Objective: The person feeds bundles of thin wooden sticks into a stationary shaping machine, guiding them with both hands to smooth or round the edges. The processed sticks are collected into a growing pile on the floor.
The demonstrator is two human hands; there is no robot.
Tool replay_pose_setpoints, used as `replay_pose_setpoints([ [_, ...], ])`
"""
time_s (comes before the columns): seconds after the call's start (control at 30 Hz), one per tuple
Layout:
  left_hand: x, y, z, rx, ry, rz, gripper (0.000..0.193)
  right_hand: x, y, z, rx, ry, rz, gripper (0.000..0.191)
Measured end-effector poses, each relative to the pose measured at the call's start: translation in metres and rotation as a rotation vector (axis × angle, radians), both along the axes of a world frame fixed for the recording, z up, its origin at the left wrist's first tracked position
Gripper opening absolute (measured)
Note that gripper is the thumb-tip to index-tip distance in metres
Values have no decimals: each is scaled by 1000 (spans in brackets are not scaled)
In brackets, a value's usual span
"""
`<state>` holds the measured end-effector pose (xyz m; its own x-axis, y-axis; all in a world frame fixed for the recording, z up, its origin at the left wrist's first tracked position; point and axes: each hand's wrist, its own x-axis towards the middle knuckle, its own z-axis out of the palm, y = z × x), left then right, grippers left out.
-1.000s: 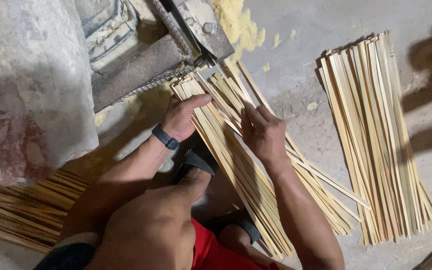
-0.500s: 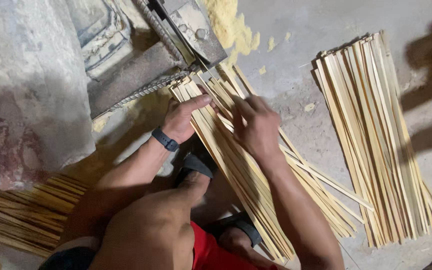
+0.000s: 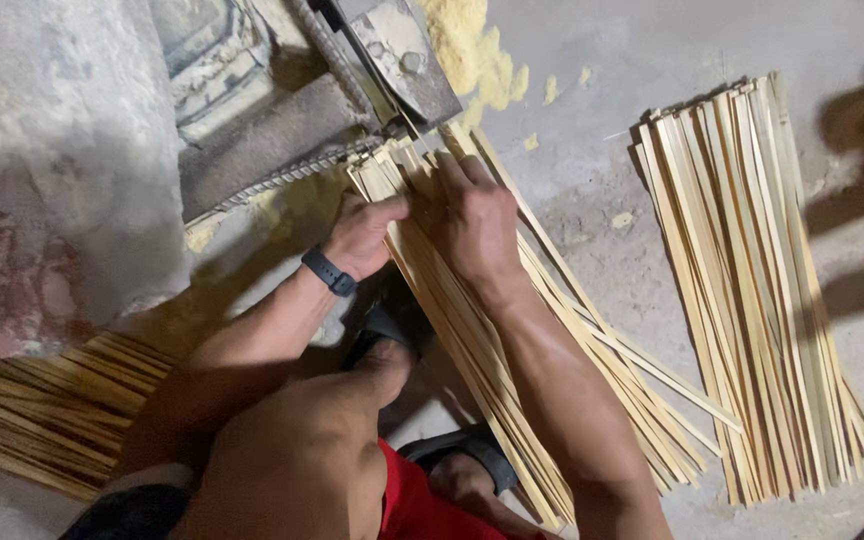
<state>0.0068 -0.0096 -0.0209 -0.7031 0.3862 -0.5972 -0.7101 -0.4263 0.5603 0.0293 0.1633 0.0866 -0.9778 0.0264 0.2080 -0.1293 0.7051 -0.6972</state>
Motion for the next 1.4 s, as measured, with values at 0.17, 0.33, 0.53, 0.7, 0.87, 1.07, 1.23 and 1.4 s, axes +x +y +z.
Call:
replay_pose_setpoints([
  [0.17, -4, 6, 26, -76, -8, -24, 34, 25, 24, 10, 140, -60, -20, 28],
  [0.33, -4, 9, 48, 38, 100, -2, 35, 87, 38, -11, 107, 68, -1, 32],
  [0.53, -2, 4, 46, 78, 76, -25, 31, 82, 36, -30, -89, -179, -95, 22],
  [0.7, 1, 5, 28, 19, 29, 50, 25, 42, 18, -10, 55, 42, -83, 27],
  [0.87, -3, 10, 20, 4, -13, 75, 28, 1, 0, -6, 69, -20, -49, 42],
  [1.07, -6, 15, 36, 83, -27, 10, 21, 29, 24, 6, 181, -22, -14, 44],
  [1.23, -5, 16, 53, 71, 57, -3, 21, 73, 36, -6, 308, 126, 35, 34],
  [1.4, -8, 6, 45, 223, 78, -33, 40, 50, 26, -21, 157, -87, -59, 21],
])
